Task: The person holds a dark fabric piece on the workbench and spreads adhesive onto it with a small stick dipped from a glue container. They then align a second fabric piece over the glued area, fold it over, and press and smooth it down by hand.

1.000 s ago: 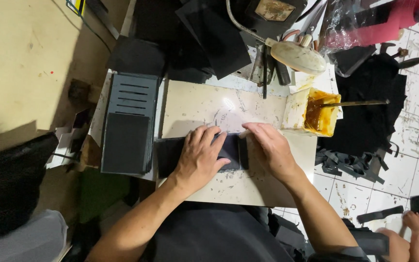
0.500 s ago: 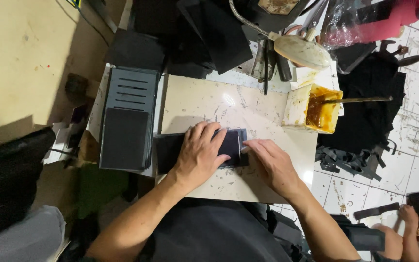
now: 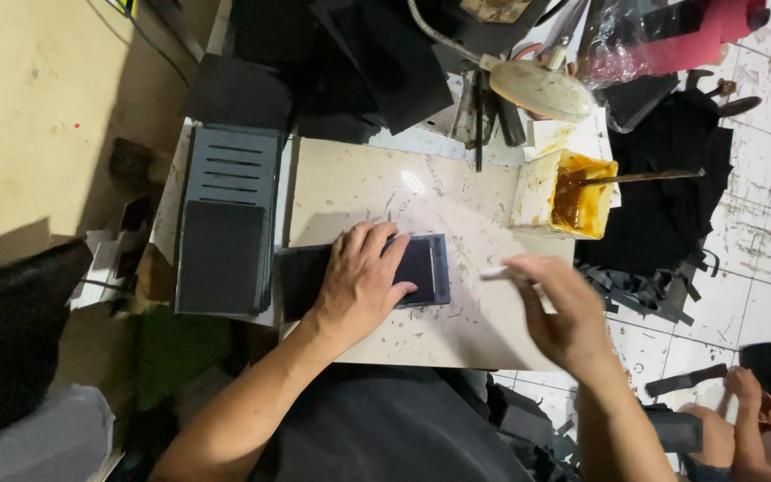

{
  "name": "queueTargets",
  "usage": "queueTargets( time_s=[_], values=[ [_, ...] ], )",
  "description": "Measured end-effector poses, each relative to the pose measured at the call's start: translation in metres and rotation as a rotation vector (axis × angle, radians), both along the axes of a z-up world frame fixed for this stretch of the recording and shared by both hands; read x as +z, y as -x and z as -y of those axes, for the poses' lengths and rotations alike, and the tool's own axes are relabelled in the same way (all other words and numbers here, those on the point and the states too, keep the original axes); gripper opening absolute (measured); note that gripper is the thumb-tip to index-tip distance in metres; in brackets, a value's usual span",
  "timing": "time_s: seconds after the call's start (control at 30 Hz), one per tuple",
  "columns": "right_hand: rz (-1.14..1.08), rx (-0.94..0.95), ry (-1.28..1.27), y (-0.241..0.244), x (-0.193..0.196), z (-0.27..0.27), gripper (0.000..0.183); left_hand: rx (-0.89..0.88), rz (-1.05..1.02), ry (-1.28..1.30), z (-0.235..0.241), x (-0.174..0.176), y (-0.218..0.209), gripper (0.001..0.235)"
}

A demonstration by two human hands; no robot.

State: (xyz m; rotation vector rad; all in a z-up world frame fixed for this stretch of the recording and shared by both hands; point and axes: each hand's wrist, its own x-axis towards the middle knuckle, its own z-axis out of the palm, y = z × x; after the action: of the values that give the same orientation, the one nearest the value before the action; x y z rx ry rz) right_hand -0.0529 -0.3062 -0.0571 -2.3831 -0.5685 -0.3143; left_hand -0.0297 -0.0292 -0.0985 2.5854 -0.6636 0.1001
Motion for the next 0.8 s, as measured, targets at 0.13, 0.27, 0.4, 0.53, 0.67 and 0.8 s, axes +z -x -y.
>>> queueTargets(
  time_s=[0.13,0.27,0.4,0.53,0.67,0.8],
  values=[
    [0.105,-0.29,0.122,-0.027,0.077,0.011,0.016,-0.032,-0.036,0.024,0.0,0.009,0.0,0.066],
    [0.005,-0.322,0.212,-0.061,0.076,0.025,0.024,-0.009,-0.077,0.028,0.002,0.004,-0.001,0.066],
    [0.006,-0.2,0.29,-0.081,0.066,0.018,0.022,0.005,-0.1,-0.004,0.002,-0.009,0.0,0.072],
    [0.014,-0.177,0.285,-0.084,0.063,0.02,0.022,-0.003,-0.129,-0.02,0.002,-0.01,-0.002,0.072],
    [-0.185,-0.166,0.283,-0.078,0.081,0.031,0.022,0.007,-0.13,-0.012,0.002,-0.005,-0.002,0.071],
    [-0.317,-0.294,0.19,-0.069,0.106,0.037,0.024,0.005,-0.13,-0.005,0.003,-0.01,-0.002,0.072]
  ],
)
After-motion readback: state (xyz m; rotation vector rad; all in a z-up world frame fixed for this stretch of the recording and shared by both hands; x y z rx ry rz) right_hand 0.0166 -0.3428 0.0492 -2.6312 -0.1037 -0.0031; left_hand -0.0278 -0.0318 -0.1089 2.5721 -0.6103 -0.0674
